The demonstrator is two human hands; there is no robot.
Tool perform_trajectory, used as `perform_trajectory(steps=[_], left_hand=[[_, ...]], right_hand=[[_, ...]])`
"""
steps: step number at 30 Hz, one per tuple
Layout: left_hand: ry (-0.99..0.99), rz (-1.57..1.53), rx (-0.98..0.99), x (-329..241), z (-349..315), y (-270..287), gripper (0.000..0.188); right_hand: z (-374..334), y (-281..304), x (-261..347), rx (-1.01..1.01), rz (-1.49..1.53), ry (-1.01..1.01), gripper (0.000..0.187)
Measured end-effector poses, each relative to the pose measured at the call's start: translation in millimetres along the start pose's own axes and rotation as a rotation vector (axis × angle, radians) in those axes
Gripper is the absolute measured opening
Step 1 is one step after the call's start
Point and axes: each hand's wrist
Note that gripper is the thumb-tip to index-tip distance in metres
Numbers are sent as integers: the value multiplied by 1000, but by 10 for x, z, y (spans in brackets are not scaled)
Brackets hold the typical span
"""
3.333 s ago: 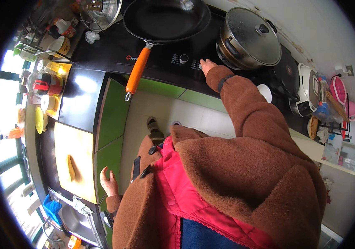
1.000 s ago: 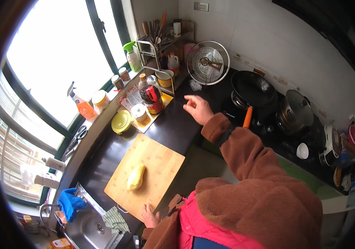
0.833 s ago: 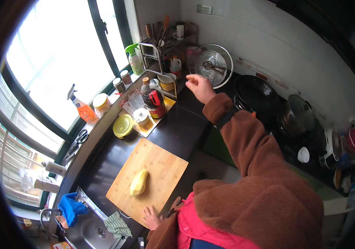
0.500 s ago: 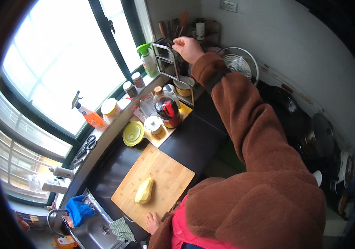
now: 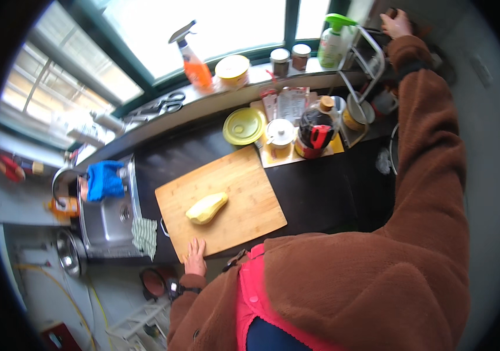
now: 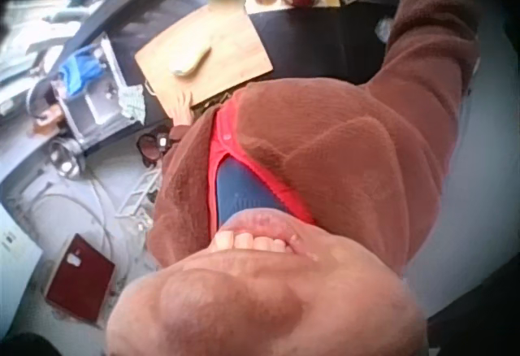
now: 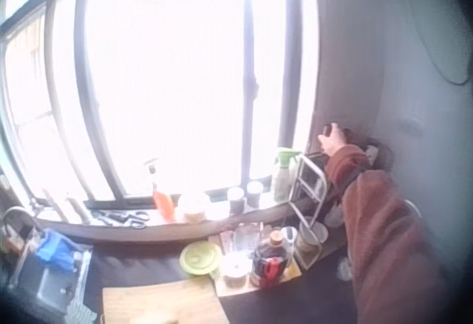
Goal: The person peels a yellow squash over a sink, rinses the peeler and squash under running water, and disposes of peels into a bin. They then place the squash on a cutting board, turn on the stove, and slice the squash into pieces using a knife.
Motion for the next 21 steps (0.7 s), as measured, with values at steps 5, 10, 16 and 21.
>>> perform_trajectory(steps=[5,10,16,21], left_hand=[[43,-35,9,-51,-35,3,83],[20,-55,4,59,-5,-81,84],[23,-35,13,397,50,-105,82],[-15,-81,-24,652,33,-132,79]], right_hand=[[148,-83,-48,-65,80,-101,46],[155,-12,189,-77,144,64,47],[291,377,980,-214,217,322,44],[-235,827,1935,-184,216,318,32]])
Point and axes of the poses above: each hand's wrist, its own z-axis towards the middle knuckle, its own y-axis out of the back of the hand, x = y × z, and after that the axes turned 7 degrees about y, right-handed
